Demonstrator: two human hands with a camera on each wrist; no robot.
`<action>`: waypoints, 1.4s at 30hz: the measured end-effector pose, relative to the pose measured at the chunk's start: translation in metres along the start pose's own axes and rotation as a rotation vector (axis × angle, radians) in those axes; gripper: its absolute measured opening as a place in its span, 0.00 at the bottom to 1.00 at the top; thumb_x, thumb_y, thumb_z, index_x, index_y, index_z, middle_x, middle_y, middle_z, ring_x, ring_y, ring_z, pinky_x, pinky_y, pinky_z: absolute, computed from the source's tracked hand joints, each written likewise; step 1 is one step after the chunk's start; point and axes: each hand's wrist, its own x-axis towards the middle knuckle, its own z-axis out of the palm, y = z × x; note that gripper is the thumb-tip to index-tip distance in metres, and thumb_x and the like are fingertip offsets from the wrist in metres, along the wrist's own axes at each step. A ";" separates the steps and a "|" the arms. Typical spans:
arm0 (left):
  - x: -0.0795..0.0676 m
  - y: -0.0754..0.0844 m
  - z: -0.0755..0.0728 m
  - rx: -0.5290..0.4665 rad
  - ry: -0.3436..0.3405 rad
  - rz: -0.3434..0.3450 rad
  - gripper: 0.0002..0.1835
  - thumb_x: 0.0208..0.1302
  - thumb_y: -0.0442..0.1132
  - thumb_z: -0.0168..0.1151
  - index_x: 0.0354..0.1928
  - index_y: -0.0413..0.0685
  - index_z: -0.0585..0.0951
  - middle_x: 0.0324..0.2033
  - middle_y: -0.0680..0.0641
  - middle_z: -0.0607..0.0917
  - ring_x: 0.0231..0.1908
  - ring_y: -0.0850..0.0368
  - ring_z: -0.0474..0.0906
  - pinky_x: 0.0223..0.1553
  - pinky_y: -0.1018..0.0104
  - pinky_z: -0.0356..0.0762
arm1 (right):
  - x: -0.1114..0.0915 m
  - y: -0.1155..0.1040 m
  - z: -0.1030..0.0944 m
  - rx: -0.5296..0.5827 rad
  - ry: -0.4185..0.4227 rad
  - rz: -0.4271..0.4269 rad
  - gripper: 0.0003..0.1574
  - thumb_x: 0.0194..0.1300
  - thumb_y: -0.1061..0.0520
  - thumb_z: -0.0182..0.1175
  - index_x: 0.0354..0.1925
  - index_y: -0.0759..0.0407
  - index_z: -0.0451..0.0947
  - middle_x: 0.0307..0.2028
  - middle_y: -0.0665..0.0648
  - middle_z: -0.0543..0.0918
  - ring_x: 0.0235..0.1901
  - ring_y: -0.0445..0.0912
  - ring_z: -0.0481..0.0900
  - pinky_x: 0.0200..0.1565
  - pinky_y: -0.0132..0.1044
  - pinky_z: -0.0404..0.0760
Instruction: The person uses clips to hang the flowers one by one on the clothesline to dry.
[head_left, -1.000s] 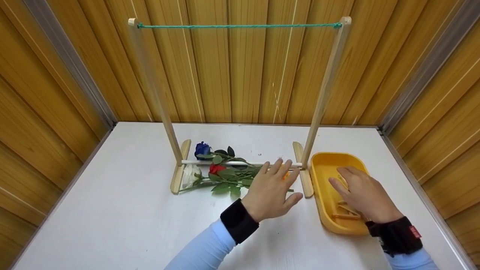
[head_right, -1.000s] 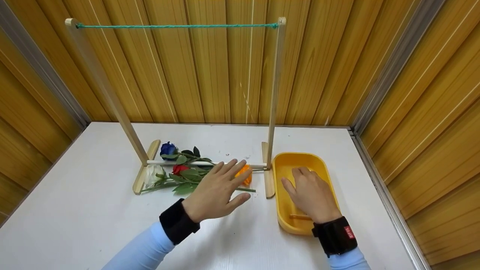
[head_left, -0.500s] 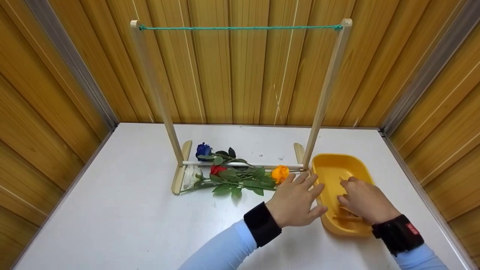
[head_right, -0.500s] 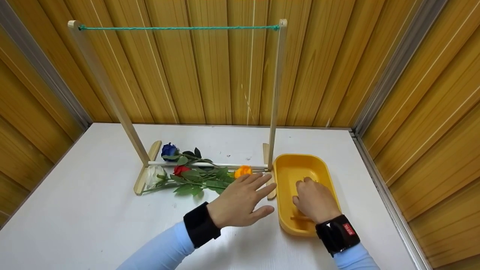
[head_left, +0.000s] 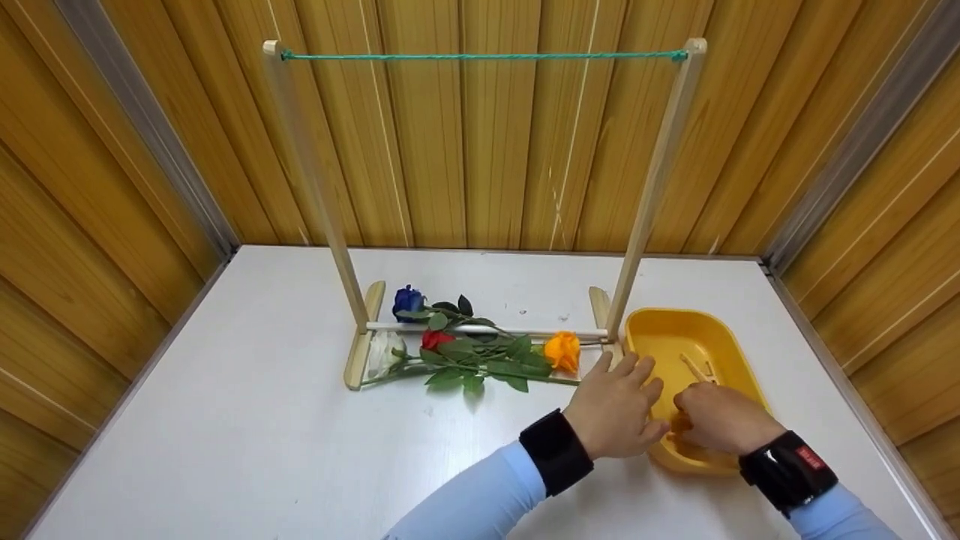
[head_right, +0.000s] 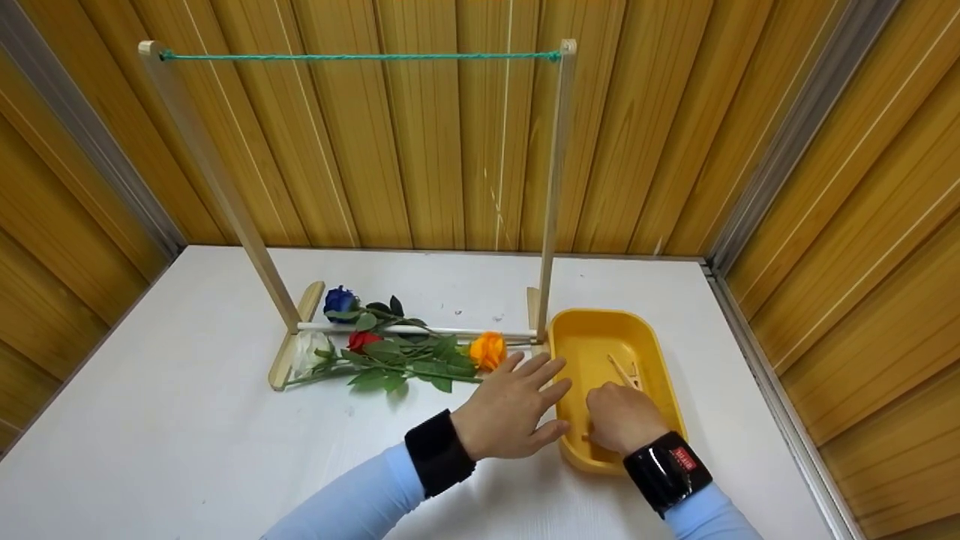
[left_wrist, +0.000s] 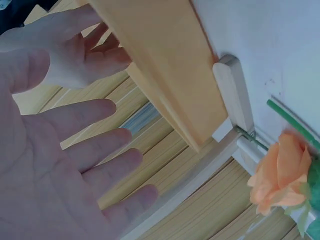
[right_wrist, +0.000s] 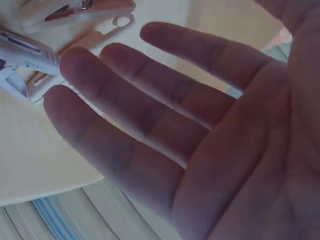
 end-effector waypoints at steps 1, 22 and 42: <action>0.001 0.001 0.002 0.020 0.002 0.004 0.32 0.78 0.68 0.37 0.73 0.65 0.72 0.76 0.55 0.66 0.75 0.56 0.61 0.75 0.53 0.59 | 0.000 -0.001 0.001 0.004 -0.008 0.000 0.13 0.52 0.62 0.75 0.25 0.57 0.78 0.22 0.50 0.75 0.22 0.45 0.70 0.29 0.40 0.74; 0.004 0.004 0.012 0.006 0.016 -0.004 0.32 0.78 0.68 0.39 0.72 0.64 0.74 0.76 0.55 0.66 0.75 0.57 0.60 0.75 0.54 0.59 | 0.015 0.001 0.007 -0.061 -0.074 -0.051 0.09 0.58 0.69 0.68 0.26 0.59 0.79 0.23 0.51 0.75 0.23 0.46 0.70 0.33 0.43 0.79; -0.006 -0.007 0.012 -0.006 0.052 -0.036 0.32 0.78 0.67 0.36 0.74 0.64 0.72 0.77 0.55 0.66 0.76 0.57 0.60 0.75 0.54 0.60 | 0.023 0.000 -0.006 -0.037 -0.065 -0.081 0.10 0.55 0.64 0.74 0.34 0.63 0.81 0.26 0.52 0.79 0.25 0.46 0.72 0.33 0.42 0.80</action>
